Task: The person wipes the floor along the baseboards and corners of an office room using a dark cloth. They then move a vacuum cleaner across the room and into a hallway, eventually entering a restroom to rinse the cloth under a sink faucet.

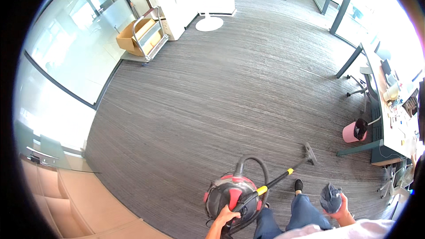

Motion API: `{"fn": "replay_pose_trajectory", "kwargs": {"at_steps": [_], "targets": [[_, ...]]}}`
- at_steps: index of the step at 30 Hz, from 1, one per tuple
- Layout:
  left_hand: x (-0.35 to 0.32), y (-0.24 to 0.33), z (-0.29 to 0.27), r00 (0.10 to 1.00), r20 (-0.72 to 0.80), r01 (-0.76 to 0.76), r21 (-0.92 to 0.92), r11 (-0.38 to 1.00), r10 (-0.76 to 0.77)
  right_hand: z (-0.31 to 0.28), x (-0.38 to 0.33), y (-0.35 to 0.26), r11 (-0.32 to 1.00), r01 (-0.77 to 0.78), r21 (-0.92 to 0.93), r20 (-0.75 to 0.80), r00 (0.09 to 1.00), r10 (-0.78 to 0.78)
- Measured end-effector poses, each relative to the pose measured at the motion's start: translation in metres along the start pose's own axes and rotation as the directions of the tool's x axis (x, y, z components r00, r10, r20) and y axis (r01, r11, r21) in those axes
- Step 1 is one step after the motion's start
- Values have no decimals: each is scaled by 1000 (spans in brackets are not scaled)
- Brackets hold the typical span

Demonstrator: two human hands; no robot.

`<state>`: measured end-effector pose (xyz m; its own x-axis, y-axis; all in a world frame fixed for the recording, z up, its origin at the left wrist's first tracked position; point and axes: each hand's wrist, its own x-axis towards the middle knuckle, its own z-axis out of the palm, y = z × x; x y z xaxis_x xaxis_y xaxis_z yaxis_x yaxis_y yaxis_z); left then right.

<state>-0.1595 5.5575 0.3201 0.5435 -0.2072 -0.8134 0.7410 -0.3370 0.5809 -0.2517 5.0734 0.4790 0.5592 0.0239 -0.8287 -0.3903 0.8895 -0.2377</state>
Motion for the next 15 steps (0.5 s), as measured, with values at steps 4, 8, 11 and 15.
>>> {"fn": "replay_pose_trajectory", "kwargs": {"at_steps": [4,8,11,15], "targets": [[-111,-26,-30,969,-245,-29,-213,977,-25,48,-7,-7,996,-76,-47,35,996,77],[-209,7,-39,855,-517,-158,-188,969,38,103,29,-18,979,-157,-127,174,969,178],[-217,-37,-54,797,-594,-91,-299,950,-110,139,62,-30,977,-169,-129,193,962,192],[-224,-69,-87,681,-599,1,-574,819,-421,230,115,-64,966,-146,-212,302,931,207]]}}
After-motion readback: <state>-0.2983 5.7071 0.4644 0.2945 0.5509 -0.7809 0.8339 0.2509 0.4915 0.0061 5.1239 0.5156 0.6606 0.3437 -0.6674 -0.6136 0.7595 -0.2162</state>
